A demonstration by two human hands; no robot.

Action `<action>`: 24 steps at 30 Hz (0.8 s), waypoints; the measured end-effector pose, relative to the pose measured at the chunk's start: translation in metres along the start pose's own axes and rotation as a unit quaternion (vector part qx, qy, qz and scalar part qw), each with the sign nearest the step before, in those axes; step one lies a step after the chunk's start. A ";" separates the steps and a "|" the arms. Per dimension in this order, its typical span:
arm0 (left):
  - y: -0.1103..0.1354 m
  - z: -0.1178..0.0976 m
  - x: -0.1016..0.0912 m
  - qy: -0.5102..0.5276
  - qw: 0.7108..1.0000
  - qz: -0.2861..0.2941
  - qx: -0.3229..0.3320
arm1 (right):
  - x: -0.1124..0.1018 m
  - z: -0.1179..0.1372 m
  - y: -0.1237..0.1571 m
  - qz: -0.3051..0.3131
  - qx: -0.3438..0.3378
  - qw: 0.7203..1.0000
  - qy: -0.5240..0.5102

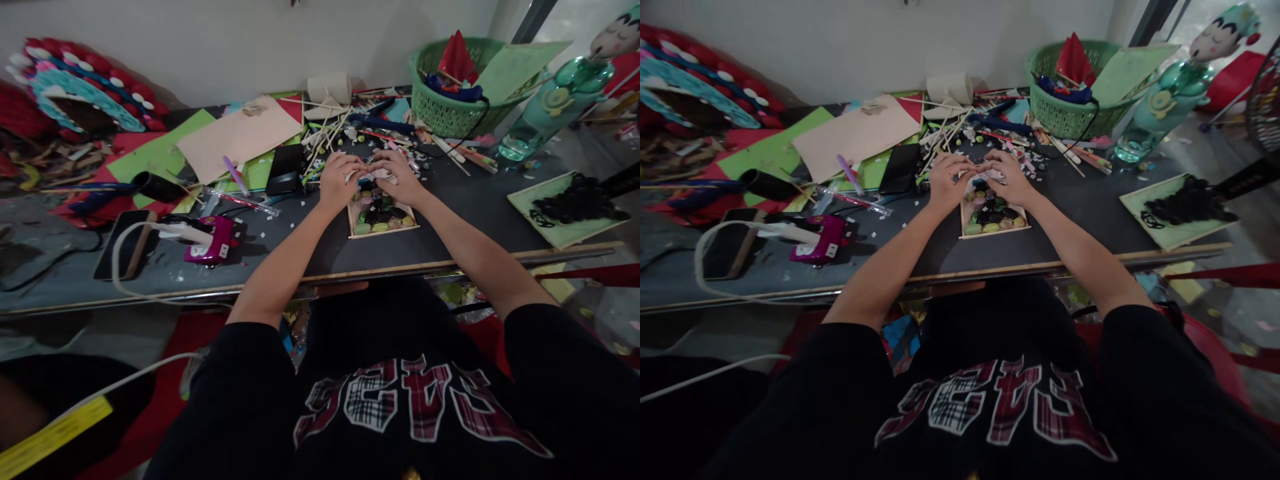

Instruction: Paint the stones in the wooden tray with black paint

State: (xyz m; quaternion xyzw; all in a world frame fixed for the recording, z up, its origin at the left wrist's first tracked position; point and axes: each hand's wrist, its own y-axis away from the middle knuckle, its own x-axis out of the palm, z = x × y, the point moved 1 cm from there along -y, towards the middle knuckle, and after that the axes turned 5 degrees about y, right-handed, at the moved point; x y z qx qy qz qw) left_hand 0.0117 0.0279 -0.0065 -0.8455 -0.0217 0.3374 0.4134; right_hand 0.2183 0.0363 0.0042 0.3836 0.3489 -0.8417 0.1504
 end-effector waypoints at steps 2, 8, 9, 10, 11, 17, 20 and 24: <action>0.000 0.000 -0.001 0.009 1.000 0.003 -0.009 | 0.000 0.001 0.001 -0.006 0.017 1.000 -0.021; -0.002 -0.007 -0.003 0.018 0.999 -0.013 -0.030 | 0.002 0.001 -0.002 -0.037 0.051 0.993 -0.095; -0.002 -0.008 -0.003 0.024 0.999 -0.010 -0.027 | 0.002 0.001 -0.003 -0.040 0.058 0.991 -0.112; -0.001 -0.009 -0.003 0.033 0.999 -0.006 -0.024 | 0.002 0.000 -0.004 -0.042 0.064 0.988 -0.131; -0.001 -0.010 -0.002 0.044 0.999 -0.002 -0.020 | 0.003 0.000 -0.005 -0.045 0.069 0.985 -0.149; 0.001 -0.006 0.003 0.098 0.995 0.011 -0.019 | 0.003 0.004 -0.006 -0.065 0.079 0.971 -0.214; 0.001 0.002 0.003 0.123 0.992 -0.010 -0.035 | 0.002 0.003 -0.006 -0.072 0.089 0.963 -0.244; 0.001 0.013 0.000 0.176 0.980 -0.045 -0.086 | -0.003 -0.001 -0.006 -0.078 0.093 0.973 -0.195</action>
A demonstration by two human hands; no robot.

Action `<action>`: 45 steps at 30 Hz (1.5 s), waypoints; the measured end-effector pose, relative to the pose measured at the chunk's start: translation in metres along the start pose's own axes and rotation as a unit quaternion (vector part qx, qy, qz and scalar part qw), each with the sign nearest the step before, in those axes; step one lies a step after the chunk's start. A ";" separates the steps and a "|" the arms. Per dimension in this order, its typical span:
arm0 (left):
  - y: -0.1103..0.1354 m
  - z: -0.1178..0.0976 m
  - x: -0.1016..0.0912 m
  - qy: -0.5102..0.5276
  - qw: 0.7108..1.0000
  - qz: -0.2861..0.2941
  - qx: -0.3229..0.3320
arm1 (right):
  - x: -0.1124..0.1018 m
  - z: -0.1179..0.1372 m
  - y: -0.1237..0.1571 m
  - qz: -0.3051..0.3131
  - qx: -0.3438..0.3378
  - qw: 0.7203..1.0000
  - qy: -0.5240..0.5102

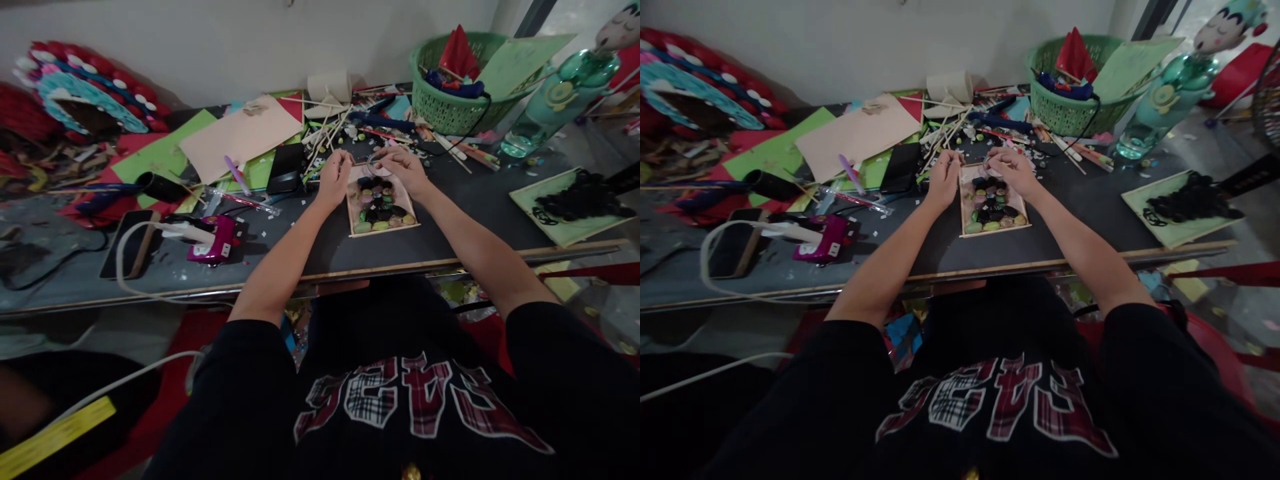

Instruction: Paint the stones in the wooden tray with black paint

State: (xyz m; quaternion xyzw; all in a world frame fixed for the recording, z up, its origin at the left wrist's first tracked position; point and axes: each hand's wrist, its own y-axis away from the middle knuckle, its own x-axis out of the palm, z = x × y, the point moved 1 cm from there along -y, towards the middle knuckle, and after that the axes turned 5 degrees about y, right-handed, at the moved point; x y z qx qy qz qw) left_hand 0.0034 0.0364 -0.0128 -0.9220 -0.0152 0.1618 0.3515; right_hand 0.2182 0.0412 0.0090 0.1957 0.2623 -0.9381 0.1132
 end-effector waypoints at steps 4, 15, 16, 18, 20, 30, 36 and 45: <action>-0.003 0.002 -0.009 -0.006 0.999 -0.036 -0.032 | -0.009 -0.002 -0.001 0.007 -0.019 0.990 0.141; -0.003 0.008 -0.034 -0.210 0.970 -0.120 -0.032 | -0.017 -0.028 -0.003 0.109 -0.014 0.944 0.312; -0.003 0.011 -0.035 -0.213 0.969 -0.121 -0.029 | -0.017 -0.029 -0.003 0.110 -0.015 0.943 0.314; -0.004 0.016 -0.036 -0.208 0.971 -0.112 -0.035 | -0.016 -0.032 -0.003 0.107 -0.018 0.941 0.320; -0.004 0.019 -0.035 -0.205 0.973 -0.100 -0.041 | -0.016 -0.035 -0.002 0.093 -0.023 0.941 0.326; -0.002 0.027 -0.032 -0.240 0.963 -0.109 -0.060 | -0.017 -0.030 0.003 0.067 -0.035 0.942 0.327; -0.004 0.035 -0.030 -0.184 0.980 -0.068 -0.017 | -0.019 -0.012 0.001 0.007 -0.012 0.959 0.284; 0.002 0.029 -0.024 -0.270 0.957 -0.088 -0.056 | -0.017 -0.005 0.006 0.002 -0.035 0.959 0.281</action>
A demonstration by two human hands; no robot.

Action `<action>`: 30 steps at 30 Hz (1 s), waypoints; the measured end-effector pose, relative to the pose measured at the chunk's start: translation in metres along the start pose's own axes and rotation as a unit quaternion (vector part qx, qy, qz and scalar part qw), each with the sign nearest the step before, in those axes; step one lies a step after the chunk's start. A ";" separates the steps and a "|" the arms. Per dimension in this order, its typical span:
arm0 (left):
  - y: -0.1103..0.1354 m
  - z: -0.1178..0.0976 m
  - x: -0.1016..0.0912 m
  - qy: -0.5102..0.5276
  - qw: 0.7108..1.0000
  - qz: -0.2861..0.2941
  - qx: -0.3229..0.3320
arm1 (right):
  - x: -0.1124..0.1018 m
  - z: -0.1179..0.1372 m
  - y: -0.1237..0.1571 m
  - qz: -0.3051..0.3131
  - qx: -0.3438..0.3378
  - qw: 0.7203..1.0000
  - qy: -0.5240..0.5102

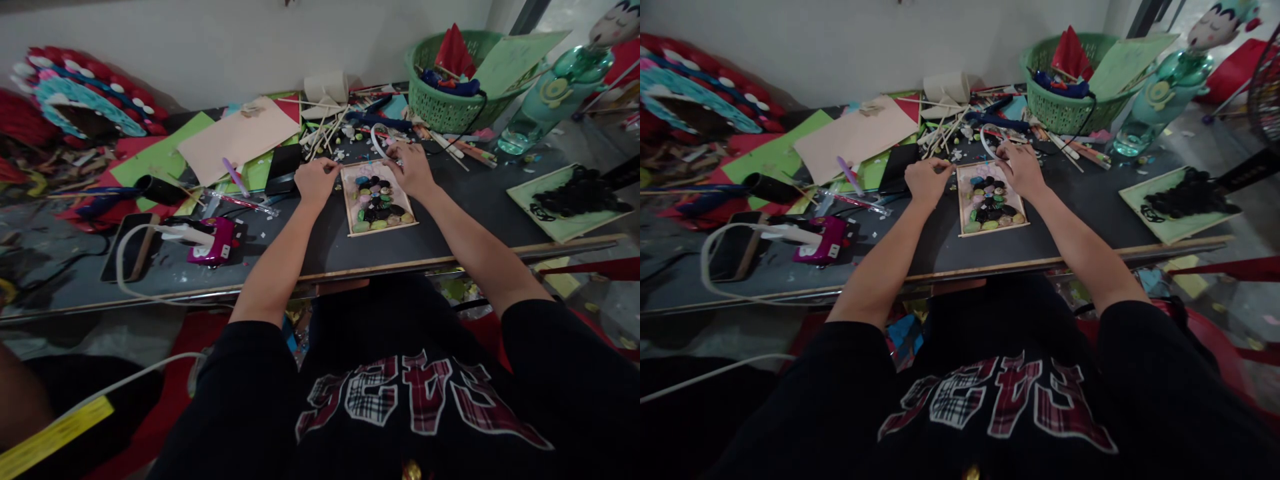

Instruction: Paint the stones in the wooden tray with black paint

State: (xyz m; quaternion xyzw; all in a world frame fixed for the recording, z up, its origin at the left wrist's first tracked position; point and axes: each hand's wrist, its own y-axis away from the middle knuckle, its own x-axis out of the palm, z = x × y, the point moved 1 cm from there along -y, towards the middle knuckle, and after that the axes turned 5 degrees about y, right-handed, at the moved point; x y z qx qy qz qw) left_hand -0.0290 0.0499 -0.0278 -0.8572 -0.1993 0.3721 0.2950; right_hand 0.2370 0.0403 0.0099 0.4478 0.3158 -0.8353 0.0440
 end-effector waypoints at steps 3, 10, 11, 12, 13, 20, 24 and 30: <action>0.000 -0.002 0.002 0.009 1.000 -0.007 -0.002 | 0.000 -0.003 -0.001 -0.010 0.002 1.000 0.013; -0.002 -0.016 -0.010 0.102 0.994 -0.035 -0.004 | 0.000 -0.002 0.000 -0.030 -0.007 0.999 0.021; -0.002 -0.016 -0.011 0.105 0.994 -0.032 -0.004 | -0.001 -0.002 0.001 -0.031 -0.002 0.999 0.021; -0.002 -0.016 -0.011 0.104 0.994 -0.024 -0.007 | -0.001 -0.001 0.001 -0.031 0.003 0.999 0.021; -0.003 -0.014 -0.010 0.099 0.995 -0.013 -0.010 | -0.001 -0.001 0.001 -0.032 0.008 0.999 0.020; -0.002 -0.007 0.000 0.058 0.997 0.036 0.025 | -0.001 0.004 0.002 -0.009 0.010 1.000 0.021; -0.002 -0.014 -0.005 0.061 0.993 0.065 0.072 | 0.001 0.007 0.002 0.011 0.016 0.999 0.026; 0.006 -0.047 -0.010 0.064 0.972 0.138 0.180 | 0.008 0.009 0.005 0.049 0.004 0.998 0.036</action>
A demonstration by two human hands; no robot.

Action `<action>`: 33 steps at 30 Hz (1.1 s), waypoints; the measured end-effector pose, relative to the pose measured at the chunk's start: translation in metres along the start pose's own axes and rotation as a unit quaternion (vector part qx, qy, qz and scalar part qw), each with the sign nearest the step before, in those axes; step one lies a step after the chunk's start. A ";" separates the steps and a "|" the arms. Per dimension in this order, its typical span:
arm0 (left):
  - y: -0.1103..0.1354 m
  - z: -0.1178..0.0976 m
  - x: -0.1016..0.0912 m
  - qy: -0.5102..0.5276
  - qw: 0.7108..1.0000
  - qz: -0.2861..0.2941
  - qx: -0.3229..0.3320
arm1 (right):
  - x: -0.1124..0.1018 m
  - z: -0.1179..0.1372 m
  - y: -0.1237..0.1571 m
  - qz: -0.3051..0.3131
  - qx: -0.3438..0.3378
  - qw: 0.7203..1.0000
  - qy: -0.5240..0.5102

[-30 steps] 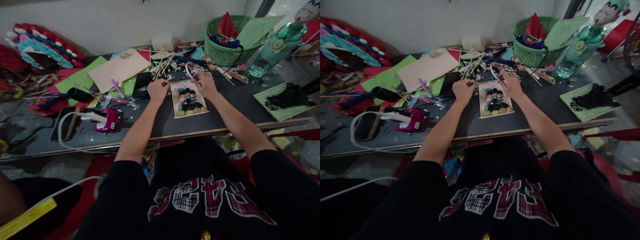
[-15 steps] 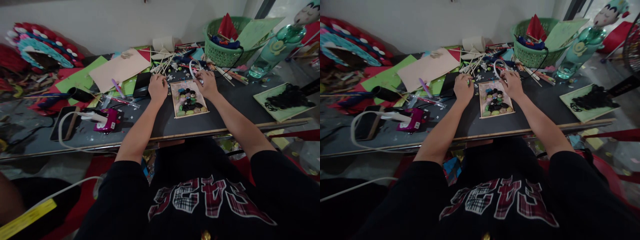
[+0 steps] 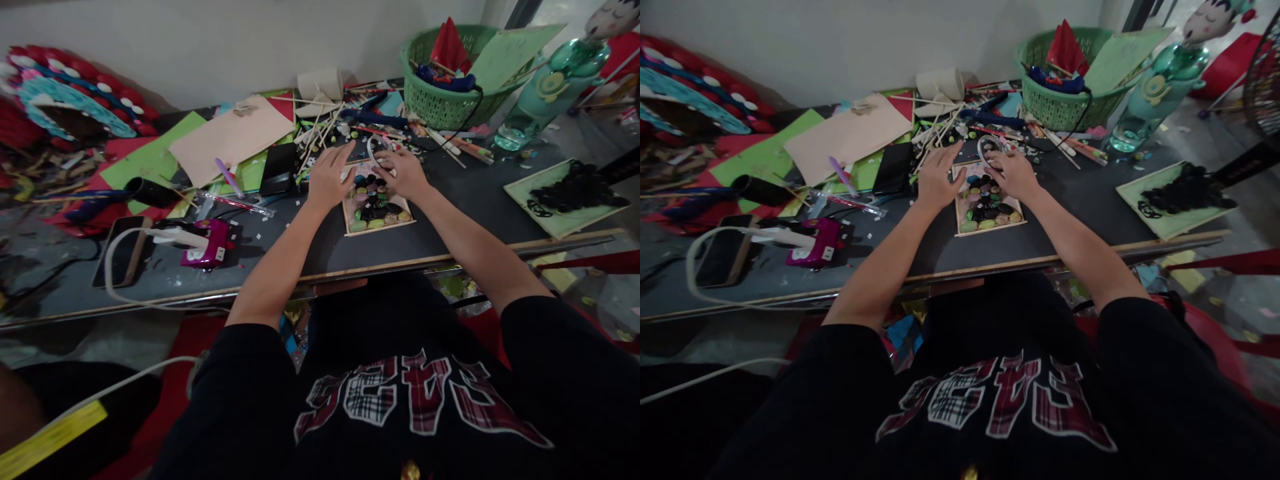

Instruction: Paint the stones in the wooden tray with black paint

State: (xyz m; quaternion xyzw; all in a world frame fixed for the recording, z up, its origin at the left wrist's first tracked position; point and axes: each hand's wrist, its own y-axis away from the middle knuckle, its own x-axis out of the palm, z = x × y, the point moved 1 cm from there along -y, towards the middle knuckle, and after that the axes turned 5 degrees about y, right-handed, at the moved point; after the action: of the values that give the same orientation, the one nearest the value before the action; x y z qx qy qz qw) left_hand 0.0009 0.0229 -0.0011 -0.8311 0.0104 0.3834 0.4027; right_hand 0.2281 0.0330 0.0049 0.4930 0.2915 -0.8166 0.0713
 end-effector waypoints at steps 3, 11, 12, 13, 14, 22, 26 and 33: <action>0.000 -0.012 0.006 0.002 0.998 0.050 0.022 | 0.003 0.005 0.001 0.015 -0.012 1.000 0.024; 0.002 -0.006 0.015 0.013 0.999 0.044 0.024 | 0.005 0.016 0.005 0.013 -0.049 0.998 0.031; 0.002 -0.004 0.016 0.010 0.999 0.038 0.025 | 0.005 0.017 0.005 0.017 -0.045 0.998 0.031; 0.002 -0.003 0.016 0.007 0.999 0.033 0.026 | 0.005 0.017 0.005 0.020 -0.040 0.998 0.032; 0.002 -0.002 0.017 0.005 0.999 0.029 0.025 | 0.005 0.018 0.006 0.021 -0.036 0.999 0.032; 0.002 -0.006 0.013 0.003 1.000 -0.006 0.006 | 0.004 0.022 0.007 0.007 -0.031 0.999 0.033; 0.003 -0.007 0.010 -0.003 1.000 -0.018 0.003 | 0.004 0.023 0.007 0.006 -0.024 0.999 0.038; 0.005 -0.012 0.016 0.001 1.000 0.002 0.025 | 0.003 0.025 0.005 0.010 -0.002 1.000 0.016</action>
State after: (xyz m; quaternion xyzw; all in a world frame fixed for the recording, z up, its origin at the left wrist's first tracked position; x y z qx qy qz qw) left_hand 0.0186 0.0157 -0.0105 -0.8213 0.0218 0.3828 0.4224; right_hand 0.2091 0.0156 0.0089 0.5091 0.2890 -0.8072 0.0753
